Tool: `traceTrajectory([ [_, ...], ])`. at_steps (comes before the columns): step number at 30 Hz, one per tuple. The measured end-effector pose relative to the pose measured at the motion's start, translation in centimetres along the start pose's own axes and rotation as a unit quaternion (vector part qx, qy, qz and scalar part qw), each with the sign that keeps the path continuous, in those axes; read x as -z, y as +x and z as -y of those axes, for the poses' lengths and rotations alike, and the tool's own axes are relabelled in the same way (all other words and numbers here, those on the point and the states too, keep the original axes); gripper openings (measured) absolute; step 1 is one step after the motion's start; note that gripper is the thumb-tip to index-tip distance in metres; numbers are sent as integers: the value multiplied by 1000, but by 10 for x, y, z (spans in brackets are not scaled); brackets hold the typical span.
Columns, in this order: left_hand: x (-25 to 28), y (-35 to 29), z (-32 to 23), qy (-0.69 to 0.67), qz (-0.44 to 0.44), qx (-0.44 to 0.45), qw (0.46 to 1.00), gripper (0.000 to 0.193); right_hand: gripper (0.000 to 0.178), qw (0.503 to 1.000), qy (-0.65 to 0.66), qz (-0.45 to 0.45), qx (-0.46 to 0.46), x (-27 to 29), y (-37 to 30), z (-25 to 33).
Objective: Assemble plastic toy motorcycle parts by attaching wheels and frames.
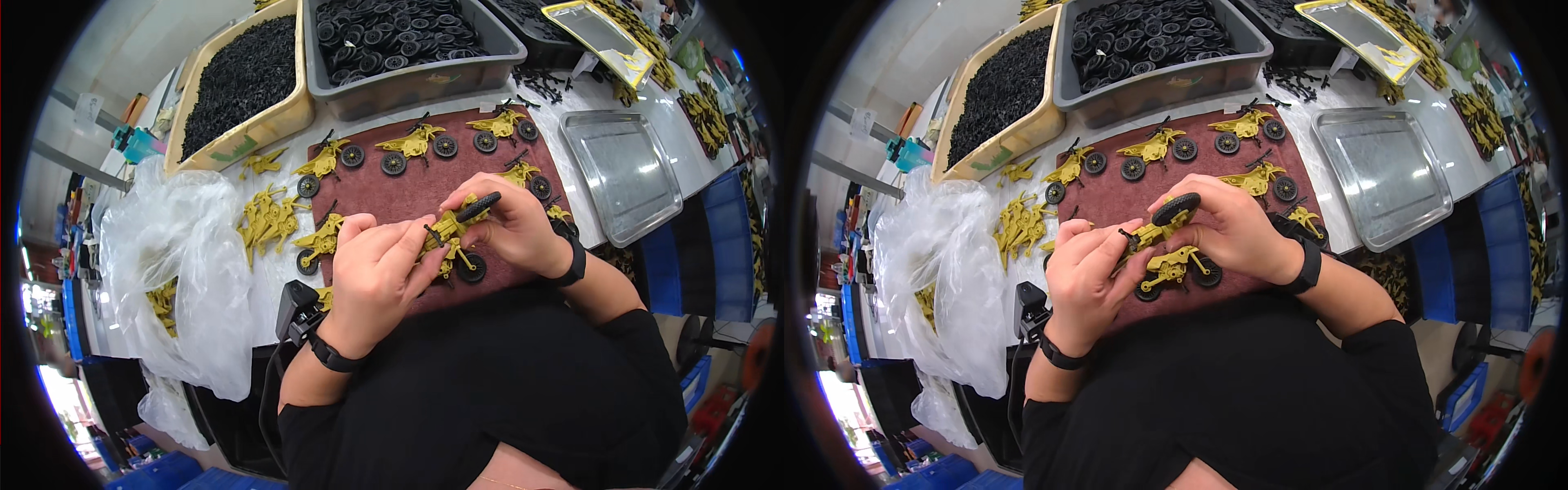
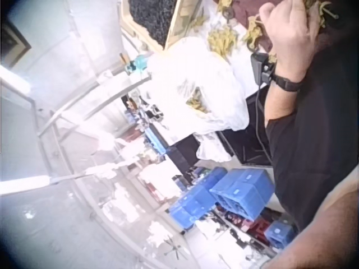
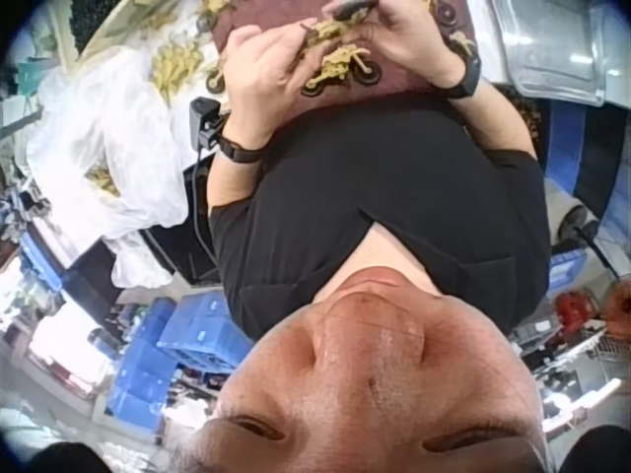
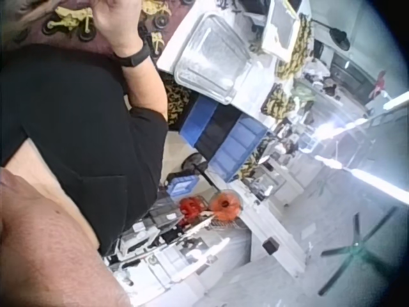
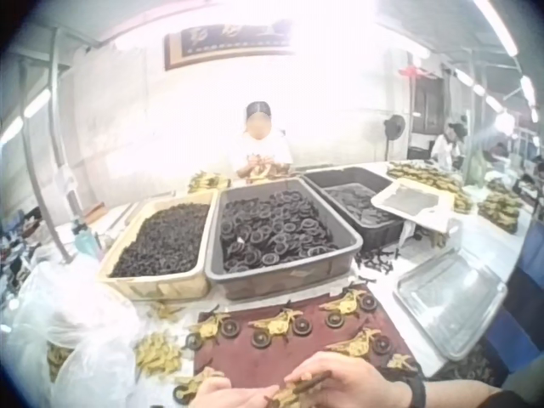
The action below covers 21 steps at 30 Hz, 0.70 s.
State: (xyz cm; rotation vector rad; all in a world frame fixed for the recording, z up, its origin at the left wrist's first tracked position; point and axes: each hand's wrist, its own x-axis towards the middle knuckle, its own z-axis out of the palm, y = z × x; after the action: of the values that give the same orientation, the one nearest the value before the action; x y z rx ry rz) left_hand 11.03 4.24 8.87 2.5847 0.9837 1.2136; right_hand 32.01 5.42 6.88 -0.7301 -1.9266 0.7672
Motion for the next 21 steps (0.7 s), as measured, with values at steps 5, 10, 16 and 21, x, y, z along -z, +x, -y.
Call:
traceTrajectory([
  [5,2,1,2,-11,9,-37,999,26,30,987,151,-36,-46,-15,-11,-6],
  [10,7,-2,1,-22,22,-31,999,29,31,993,108,-38,-42,-11,-9,-1],
  [16,0,-8,14,51,-28,-51,997,33,32,993,-94,-23,65,-4,11,1],
  [21,-7,-14,18,152,-104,-66,981,33,31,940,240,-62,-233,-4,7,0],
])
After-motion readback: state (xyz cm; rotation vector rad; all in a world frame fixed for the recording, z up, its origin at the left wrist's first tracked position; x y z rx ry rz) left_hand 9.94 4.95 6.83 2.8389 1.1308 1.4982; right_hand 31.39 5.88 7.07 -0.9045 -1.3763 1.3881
